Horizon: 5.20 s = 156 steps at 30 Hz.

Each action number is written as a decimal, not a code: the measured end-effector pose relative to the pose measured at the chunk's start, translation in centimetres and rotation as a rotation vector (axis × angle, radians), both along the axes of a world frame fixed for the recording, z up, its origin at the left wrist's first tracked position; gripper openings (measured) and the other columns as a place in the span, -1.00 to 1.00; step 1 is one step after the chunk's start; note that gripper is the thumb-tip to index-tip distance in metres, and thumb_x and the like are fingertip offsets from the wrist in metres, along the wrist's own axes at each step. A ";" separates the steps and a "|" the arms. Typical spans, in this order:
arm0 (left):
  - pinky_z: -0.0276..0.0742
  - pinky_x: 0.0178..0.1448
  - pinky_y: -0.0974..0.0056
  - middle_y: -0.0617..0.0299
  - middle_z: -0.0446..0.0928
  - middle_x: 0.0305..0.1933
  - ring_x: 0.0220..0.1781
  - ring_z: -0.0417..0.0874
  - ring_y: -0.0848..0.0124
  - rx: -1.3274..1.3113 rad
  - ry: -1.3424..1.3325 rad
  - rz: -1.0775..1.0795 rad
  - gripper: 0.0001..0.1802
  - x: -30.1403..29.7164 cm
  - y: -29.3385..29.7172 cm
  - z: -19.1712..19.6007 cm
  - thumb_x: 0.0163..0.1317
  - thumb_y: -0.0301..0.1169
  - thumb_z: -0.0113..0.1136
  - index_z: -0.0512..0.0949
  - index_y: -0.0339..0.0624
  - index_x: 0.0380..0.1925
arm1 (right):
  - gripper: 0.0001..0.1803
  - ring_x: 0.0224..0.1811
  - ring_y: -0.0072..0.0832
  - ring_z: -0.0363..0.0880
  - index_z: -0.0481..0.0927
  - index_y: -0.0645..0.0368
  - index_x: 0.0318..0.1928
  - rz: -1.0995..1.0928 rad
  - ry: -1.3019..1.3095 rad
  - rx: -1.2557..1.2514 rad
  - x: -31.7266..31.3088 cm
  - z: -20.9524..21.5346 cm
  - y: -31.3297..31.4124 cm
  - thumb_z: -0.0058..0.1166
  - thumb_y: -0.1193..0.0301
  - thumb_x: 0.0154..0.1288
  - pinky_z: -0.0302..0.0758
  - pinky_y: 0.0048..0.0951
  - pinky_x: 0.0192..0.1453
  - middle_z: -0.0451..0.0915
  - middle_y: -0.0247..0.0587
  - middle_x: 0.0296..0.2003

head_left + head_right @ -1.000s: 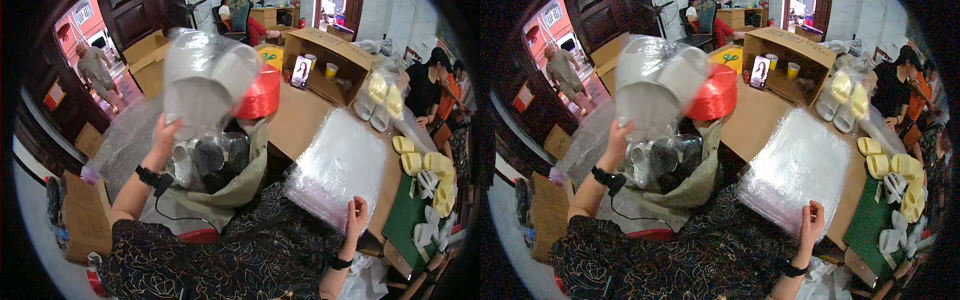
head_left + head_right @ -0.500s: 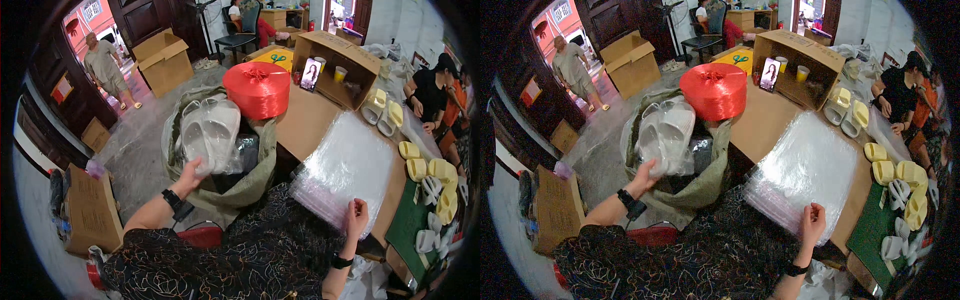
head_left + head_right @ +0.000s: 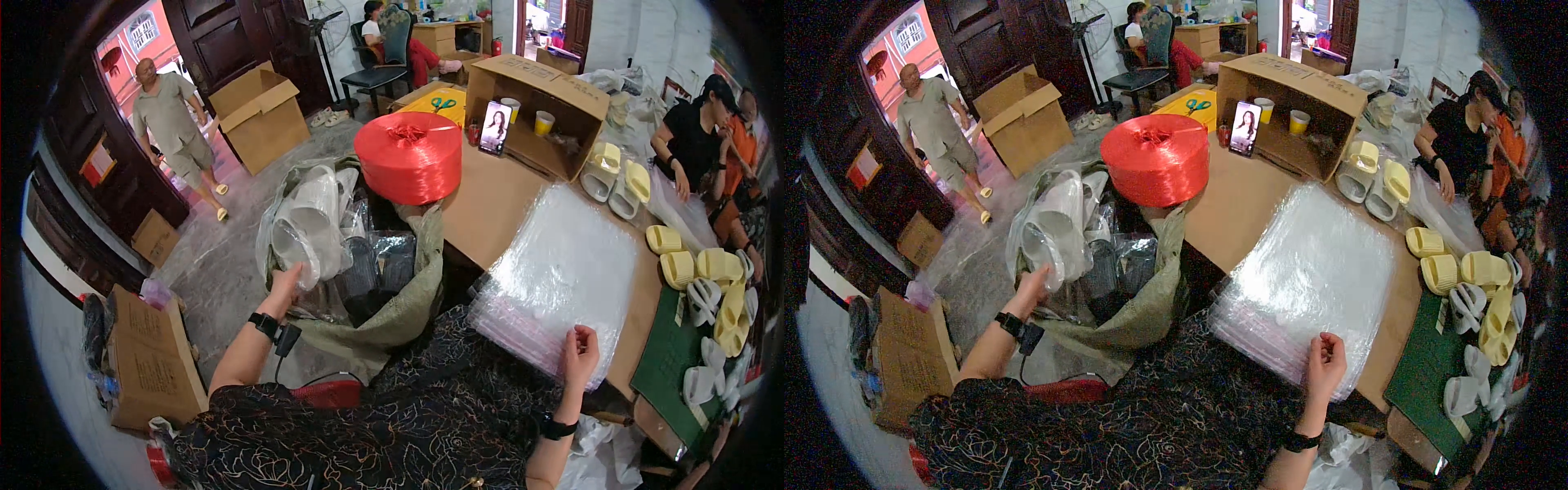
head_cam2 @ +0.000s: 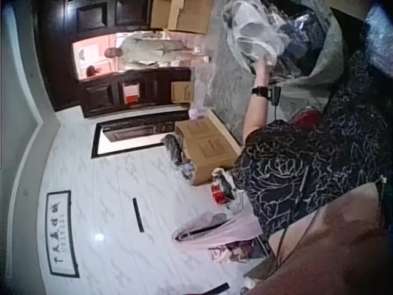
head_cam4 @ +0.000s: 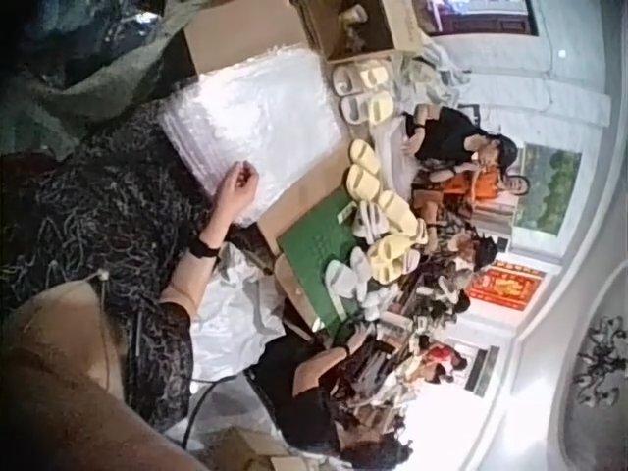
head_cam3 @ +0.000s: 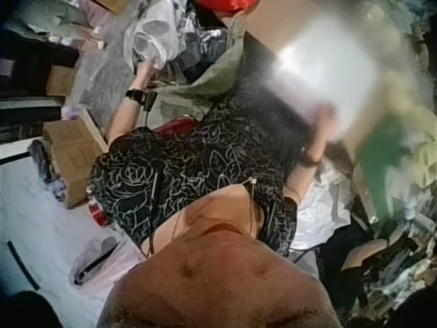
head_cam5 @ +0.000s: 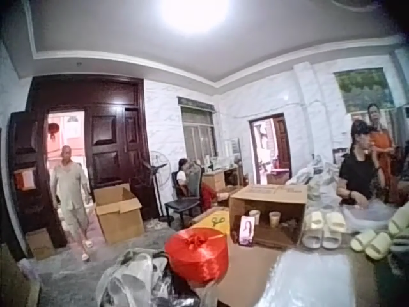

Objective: Packaging finished sandals into plastic bags and moving bags to a sorting area.

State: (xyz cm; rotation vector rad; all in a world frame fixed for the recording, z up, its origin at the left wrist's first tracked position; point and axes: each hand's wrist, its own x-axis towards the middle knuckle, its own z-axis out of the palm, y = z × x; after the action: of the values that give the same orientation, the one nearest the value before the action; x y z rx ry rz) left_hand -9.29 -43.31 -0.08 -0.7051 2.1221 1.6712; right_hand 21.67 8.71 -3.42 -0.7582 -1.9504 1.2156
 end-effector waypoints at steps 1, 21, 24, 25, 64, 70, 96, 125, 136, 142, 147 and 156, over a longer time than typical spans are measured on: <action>0.28 0.28 0.01 -0.18 0.17 0.30 0.32 0.20 -0.01 0.001 0.006 0.009 -0.32 0.0 -0.5 -0.2 0.28 -0.14 0.08 0.13 -0.30 0.26 | -0.83 -0.49 -0.75 0.24 0.51 0.27 -0.21 0.009 0.006 0.001 -0.2 0.3 -0.2 0.13 0.45 0.25 0.24 -0.69 -0.43 0.42 -0.46 -0.46; -0.41 0.32 -0.46 -0.13 -0.26 0.50 0.48 -0.46 -0.23 -1.181 0.558 -0.236 -0.03 -7.3 12.3 1.6 0.00 0.19 0.17 0.04 0.18 0.39 | -0.86 -0.49 -0.65 0.37 0.54 0.27 -0.25 -0.086 -0.043 0.049 -0.5 0.3 -0.5 0.14 0.48 0.19 0.36 -0.60 -0.40 0.49 -0.34 -0.49; -0.25 0.28 -0.50 -0.20 -0.40 0.48 0.47 -0.43 -0.26 -1.177 0.552 -0.207 0.04 -7.0 10.6 2.5 -0.02 0.30 0.13 0.04 0.07 0.39 | -0.83 -0.49 -0.57 0.41 0.55 0.28 -0.26 -0.069 -0.067 0.069 -0.7 0.0 -0.4 0.16 0.46 0.16 0.40 -0.54 -0.37 0.50 -0.27 -0.50; -0.24 0.29 -0.50 -0.23 -0.45 0.48 0.47 -0.42 -0.26 -1.270 0.575 -0.175 0.06 -6.2 12.2 3.8 -0.02 0.24 0.19 0.03 -0.03 0.39 | -0.83 -0.49 -0.55 0.42 0.55 0.28 -0.27 -0.051 -0.054 0.084 -0.8 0.2 -0.4 0.16 0.45 0.15 0.41 -0.52 -0.36 0.50 -0.25 -0.50; -0.20 0.46 -0.12 0.00 0.21 0.38 0.44 0.07 -0.04 -0.333 1.367 -1.428 -0.41 11.3 42.3 -1.6 0.22 -0.03 0.01 0.40 -0.09 0.18 | -0.65 -0.21 -0.26 0.49 0.29 0.31 0.01 -0.504 1.213 -0.667 24.0 5.2 25.0 0.01 0.62 0.22 0.58 -0.31 -0.12 0.39 0.00 -0.15; -0.20 0.46 -0.13 0.03 0.22 0.37 0.42 0.10 -0.03 -0.339 1.375 -1.411 -0.39 11.5 42.4 -1.3 0.19 0.04 0.02 0.40 -0.02 0.18 | -0.69 -0.24 -0.31 0.49 0.35 0.30 -0.02 -0.624 1.151 -0.505 22.5 7.2 27.4 0.06 0.57 0.24 0.58 -0.36 -0.19 0.37 -0.06 -0.19; -0.05 0.45 -0.03 -0.05 0.21 0.35 0.40 0.13 -0.06 -0.215 1.051 -1.551 -0.39 11.2 42.4 -2.0 0.26 0.01 -0.05 0.34 -0.08 0.22 | -0.69 -0.52 -0.69 0.33 0.56 0.09 -0.20 0.208 -0.059 -0.460 -2.4 20.8 15.2 0.11 0.12 0.26 0.30 -0.60 -0.47 0.41 -0.53 -0.50; 0.06 0.43 0.14 -0.10 0.29 0.30 0.37 0.25 0.08 0.108 0.834 -1.561 -0.44 10.1 43.2 -7.3 0.28 -0.25 -0.04 0.26 -0.22 0.25 | -0.34 -0.45 -0.05 0.59 0.58 0.33 -0.44 -0.088 -0.637 0.614 -6.7 10.6 -1.5 0.04 -0.16 0.15 0.54 -0.19 -0.30 0.58 0.08 -0.52; -0.04 0.47 0.00 -0.02 0.25 0.33 0.39 0.19 0.08 -0.069 1.309 -1.270 -0.39 10.9 42.3 -2.9 0.17 -0.15 0.07 0.32 0.02 0.25 | -0.26 -0.09 0.00 0.50 0.36 0.33 0.09 -0.312 -0.623 0.672 -9.3 6.4 3.4 0.08 -0.08 0.15 0.50 -0.11 -0.10 0.51 0.11 -0.17; -0.11 0.44 -0.14 0.00 0.28 0.32 0.40 0.15 -0.02 -0.415 1.456 -1.361 -0.39 11.1 42.4 -3.0 0.21 0.07 -0.02 0.38 0.03 0.19 | -0.71 -0.20 0.00 0.53 0.50 0.21 -0.15 -0.388 -0.494 0.615 -6.9 5.7 11.4 -0.01 0.26 0.25 0.44 -0.06 -0.10 0.58 0.07 -0.29; -0.10 0.45 -0.13 0.08 0.24 0.35 0.42 0.12 0.02 -0.407 1.461 -1.346 -0.39 10.9 42.5 -3.1 0.25 0.07 -0.05 0.34 0.04 0.23 | -0.77 -0.17 -0.04 0.51 0.50 0.11 -0.11 -0.322 -0.408 0.675 -5.3 6.6 12.6 0.02 0.32 0.26 0.42 -0.07 -0.13 0.57 0.00 -0.31; -0.07 0.44 -0.13 0.05 0.25 0.34 0.41 0.13 0.02 -0.389 1.490 -1.311 -0.37 11.1 42.2 -2.9 0.24 0.06 -0.04 0.38 -0.11 0.17 | -0.43 -0.23 -0.12 0.49 0.41 0.31 -0.12 -0.240 -0.376 0.430 -6.2 7.3 7.0 0.31 0.15 0.03 0.44 -0.18 -0.19 0.49 -0.08 -0.36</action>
State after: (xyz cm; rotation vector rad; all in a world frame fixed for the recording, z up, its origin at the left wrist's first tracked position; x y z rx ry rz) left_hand 1.79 -1.10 -2.96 2.0663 2.4669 0.8365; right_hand 15.46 15.74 3.89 -1.0023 -2.2359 0.5064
